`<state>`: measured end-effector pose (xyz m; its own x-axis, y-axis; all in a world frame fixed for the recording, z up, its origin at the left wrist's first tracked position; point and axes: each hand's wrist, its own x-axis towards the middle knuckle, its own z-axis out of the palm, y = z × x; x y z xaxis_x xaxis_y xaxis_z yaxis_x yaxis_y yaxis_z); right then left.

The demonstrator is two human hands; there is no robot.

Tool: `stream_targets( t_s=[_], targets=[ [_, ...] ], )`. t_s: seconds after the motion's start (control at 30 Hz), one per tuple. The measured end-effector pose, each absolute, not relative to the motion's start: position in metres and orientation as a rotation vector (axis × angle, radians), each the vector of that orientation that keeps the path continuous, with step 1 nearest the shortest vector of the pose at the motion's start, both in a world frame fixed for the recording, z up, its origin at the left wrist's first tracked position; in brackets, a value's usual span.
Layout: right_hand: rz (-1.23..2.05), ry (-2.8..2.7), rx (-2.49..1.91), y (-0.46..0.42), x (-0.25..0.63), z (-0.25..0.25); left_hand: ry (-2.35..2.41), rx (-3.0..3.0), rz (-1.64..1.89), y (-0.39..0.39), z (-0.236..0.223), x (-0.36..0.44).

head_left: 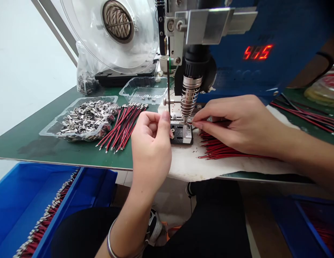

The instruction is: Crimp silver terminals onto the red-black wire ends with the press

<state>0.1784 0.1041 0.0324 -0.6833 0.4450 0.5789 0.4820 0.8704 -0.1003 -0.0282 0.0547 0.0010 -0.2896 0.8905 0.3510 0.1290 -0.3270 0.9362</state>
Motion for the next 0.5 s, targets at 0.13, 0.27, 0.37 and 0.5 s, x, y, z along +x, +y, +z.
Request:
stream_targets(
  t_s=[0.13, 0.27, 0.37, 0.5],
  targets=[
    [-0.1, -2.421, -0.669, 0.1042, 0.1781, 0.0316, 1.317, 1.353, 1.671, 0.055, 0.0002, -0.0281],
    [-0.111, -2.416, -0.656, 0.1033, 0.178, 0.0309, 1.305, 1.334, 1.67, 0.0541, -0.0009, -0.0288],
    [-0.112, -2.398, -0.628, 0.1014, 0.1784, 0.031, 1.267, 1.293, 1.68, 0.0532, -0.0016, -0.0287],
    [-0.126, -2.362, -0.613, 0.0986, 0.1778, 0.0319, 1.208, 1.258, 1.702, 0.0552, -0.0034, -0.0279]
  ],
)
